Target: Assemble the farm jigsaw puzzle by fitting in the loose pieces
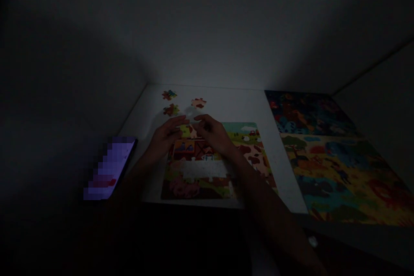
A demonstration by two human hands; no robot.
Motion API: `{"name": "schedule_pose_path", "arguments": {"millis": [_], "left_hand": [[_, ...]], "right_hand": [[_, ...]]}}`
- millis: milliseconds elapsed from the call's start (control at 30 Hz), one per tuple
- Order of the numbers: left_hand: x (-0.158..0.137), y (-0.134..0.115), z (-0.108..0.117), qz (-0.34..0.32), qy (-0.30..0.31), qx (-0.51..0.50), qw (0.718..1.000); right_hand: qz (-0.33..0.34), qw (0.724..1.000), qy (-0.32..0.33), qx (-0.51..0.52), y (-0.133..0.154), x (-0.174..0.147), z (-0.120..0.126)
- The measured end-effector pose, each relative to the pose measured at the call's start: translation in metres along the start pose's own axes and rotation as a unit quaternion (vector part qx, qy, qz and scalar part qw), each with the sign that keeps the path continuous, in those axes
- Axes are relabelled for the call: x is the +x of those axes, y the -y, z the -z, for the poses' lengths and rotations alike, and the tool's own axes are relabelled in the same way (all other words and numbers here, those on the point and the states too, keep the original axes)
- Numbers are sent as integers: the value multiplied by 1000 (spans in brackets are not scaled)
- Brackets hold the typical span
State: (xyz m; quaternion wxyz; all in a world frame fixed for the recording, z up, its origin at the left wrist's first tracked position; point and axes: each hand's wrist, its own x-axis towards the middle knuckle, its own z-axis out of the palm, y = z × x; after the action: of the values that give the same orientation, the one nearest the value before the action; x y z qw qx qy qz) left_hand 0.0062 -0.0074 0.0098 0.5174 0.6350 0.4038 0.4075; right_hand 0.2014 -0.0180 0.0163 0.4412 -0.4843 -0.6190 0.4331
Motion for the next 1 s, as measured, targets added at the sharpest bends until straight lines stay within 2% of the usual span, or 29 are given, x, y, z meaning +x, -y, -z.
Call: {"name": "schedule_pose_path", "arguments": {"millis": [200,367,433,500,600,833,1000], "left_hand": [[-4,-1,-1,-5,-13,14,1000],[-5,7,3,-21,-110,154,982],[-7,8,8,-24,-94,234,967],[-13,7,12,-36,-49,308,949],[-32,5,16,-70,-21,385,920],[-97,11,13,-70,-5,486,871],[-106,13,11,-78,30,521,849]], "right_hand": [[-18,997,41,55,-4,1,1],[-27,995,51,83,-7,2,6],[-31,995,55,77,-6,2,7],[-31,995,58,71,-6,2,8],[-25,995,69,65,-5,1,9],[-37,993,83,70,-7,0,7],[-52,991,101,70,-7,-2,9]]}}
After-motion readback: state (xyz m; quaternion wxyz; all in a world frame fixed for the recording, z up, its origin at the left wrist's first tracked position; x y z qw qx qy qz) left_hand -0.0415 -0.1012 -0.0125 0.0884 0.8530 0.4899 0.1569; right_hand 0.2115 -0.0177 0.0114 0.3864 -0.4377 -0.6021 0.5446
